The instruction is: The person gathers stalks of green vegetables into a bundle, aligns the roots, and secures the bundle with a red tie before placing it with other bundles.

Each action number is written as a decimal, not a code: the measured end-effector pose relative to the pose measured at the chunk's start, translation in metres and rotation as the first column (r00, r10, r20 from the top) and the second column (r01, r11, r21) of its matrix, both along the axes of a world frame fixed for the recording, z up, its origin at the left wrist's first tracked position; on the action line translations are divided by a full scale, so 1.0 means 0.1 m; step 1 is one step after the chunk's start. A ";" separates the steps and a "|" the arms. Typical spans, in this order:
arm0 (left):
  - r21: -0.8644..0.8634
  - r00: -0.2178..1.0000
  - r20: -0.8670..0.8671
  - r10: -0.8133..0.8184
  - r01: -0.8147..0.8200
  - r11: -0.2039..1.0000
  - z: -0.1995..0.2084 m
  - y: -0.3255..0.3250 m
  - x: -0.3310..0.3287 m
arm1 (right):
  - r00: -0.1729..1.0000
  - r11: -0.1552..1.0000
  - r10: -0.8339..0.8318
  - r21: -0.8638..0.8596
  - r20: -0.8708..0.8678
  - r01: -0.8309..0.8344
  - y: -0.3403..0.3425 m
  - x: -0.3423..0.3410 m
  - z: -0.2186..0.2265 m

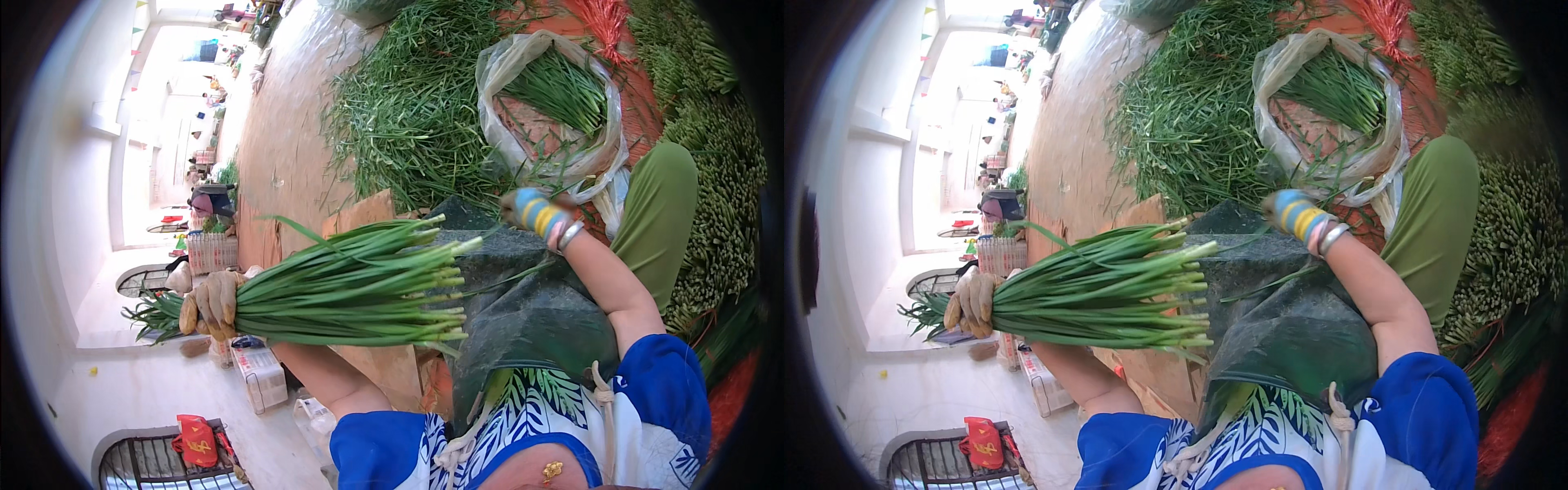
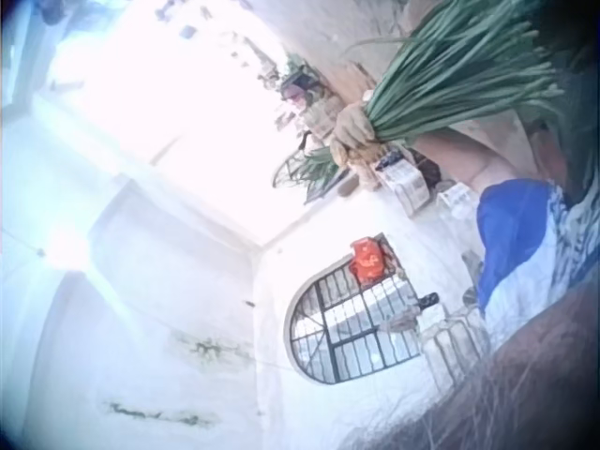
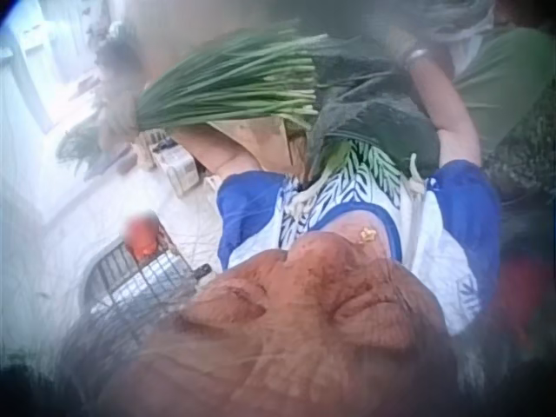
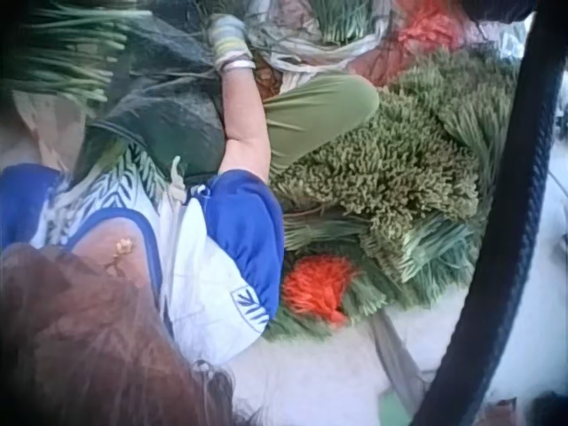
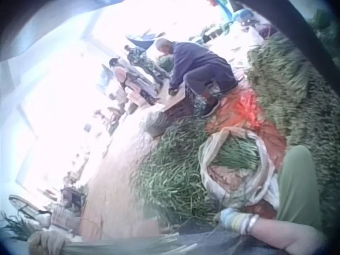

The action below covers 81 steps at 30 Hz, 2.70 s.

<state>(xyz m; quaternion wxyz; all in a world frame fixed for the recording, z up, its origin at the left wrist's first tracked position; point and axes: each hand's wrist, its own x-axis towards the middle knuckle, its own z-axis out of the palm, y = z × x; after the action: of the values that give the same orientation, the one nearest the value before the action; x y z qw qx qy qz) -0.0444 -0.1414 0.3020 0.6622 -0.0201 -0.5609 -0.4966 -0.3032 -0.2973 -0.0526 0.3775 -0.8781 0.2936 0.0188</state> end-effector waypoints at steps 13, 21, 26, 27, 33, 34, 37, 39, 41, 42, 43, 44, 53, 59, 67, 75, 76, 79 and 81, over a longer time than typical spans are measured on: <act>0.262 0.961 -0.016 0.276 -0.262 0.929 -0.21 -0.14 -0.21 | 0.506 0.250 -0.724 0.861 0.470 -0.442 0.75 0.16 0.88; 0.292 0.963 -0.147 0.227 -0.177 0.940 -0.31 -0.22 -0.19 | 0.544 0.667 -0.602 0.742 0.584 -0.058 0.58 0.09 0.25; 0.241 0.975 -0.009 0.222 -0.213 0.947 -0.22 -0.21 -0.09 | 0.992 0.966 -0.117 0.235 0.042 0.104 0.30 -0.25 0.41; 0.232 0.976 0.013 0.218 -0.215 0.949 -0.22 -0.23 -0.07 | 0.948 0.911 -0.221 0.395 0.231 0.116 0.37 -0.34 0.46; 0.213 0.926 0.132 0.355 -0.376 0.902 -0.28 -0.46 -0.16 | 0.780 0.968 -0.011 -0.188 0.625 0.165 0.73 -0.48 1.20; 0.220 0.916 0.148 0.372 -0.397 0.891 -0.29 -0.50 -0.16 | 0.795 0.954 -0.013 -0.231 0.607 0.191 0.76 -0.44 1.15; 0.237 0.902 0.218 0.373 -0.420 0.876 -0.28 -0.55 -0.14 | 0.741 0.955 0.036 -0.242 0.671 0.173 0.67 -0.42 1.03; 0.256 0.851 0.222 0.476 -0.521 0.814 -0.28 -0.58 -0.29 | 0.752 0.960 -0.046 -0.179 0.658 0.215 0.58 -0.44 0.80; 0.246 0.842 0.235 0.486 -0.535 0.808 -0.27 -0.60 -0.31 | 0.858 0.959 -0.132 -0.155 0.496 0.237 0.46 -0.49 0.39; 0.237 0.829 0.250 0.501 -0.554 0.798 -0.24 -0.62 -0.30 | 0.928 0.955 -0.180 -0.166 0.325 0.244 0.37 -0.53 0.12; 0.226 0.813 0.267 0.517 -0.575 0.786 -0.20 -0.64 -0.29 | 0.985 0.961 -0.169 -0.214 0.038 0.173 0.26 -0.60 -0.21; 0.218 0.802 0.279 0.528 -0.589 0.778 -0.19 -0.68 -0.27 | 0.952 0.965 -0.165 -0.241 -0.257 0.102 0.15 -0.71 -0.53; 0.286 0.612 0.561 0.557 -0.775 0.564 0.03 -0.82 -0.66 | 0.608 0.995 -0.069 0.012 0.791 0.098 -0.09 -0.18 1.30; 0.208 0.586 0.620 0.521 -0.763 0.612 -0.35 -1.24 -1.63 | 0.425 0.969 -0.212 0.246 0.880 -0.026 -0.01 0.19 2.13; 0.173 0.727 0.608 0.319 -0.514 0.840 -0.23 -1.12 -1.62 | 0.151 0.954 -0.160 0.114 0.975 0.276 -0.38 0.36 1.86; 0.282 0.738 0.572 0.357 -0.586 0.760 -1.19 -0.18 0.07 | 0.190 0.476 -0.638 0.576 0.746 -0.665 -0.23 0.28 2.36; 0.292 0.700 0.627 0.341 -0.617 0.731 -1.47 -0.01 0.17 | 0.239 0.419 -0.634 0.586 0.736 -0.694 -0.17 0.37 2.39; 0.461 0.844 0.483 0.234 -0.472 0.752 -2.10 0.43 0.14 | 0.385 0.231 -0.592 0.607 0.708 -0.761 0.05 0.82 2.36; 0.485 0.878 0.423 0.225 -0.429 0.762 -2.24 0.69 -0.04 | 0.466 0.089 -0.575 0.618 0.673 -0.781 0.25 1.23 2.29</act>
<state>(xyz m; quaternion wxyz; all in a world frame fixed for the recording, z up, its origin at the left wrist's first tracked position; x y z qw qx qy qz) -0.0484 -0.0723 0.0777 0.6084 0.3622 -0.4883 -0.5101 -0.1799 -0.2724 0.1764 0.9359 -0.2561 -0.1317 -0.2031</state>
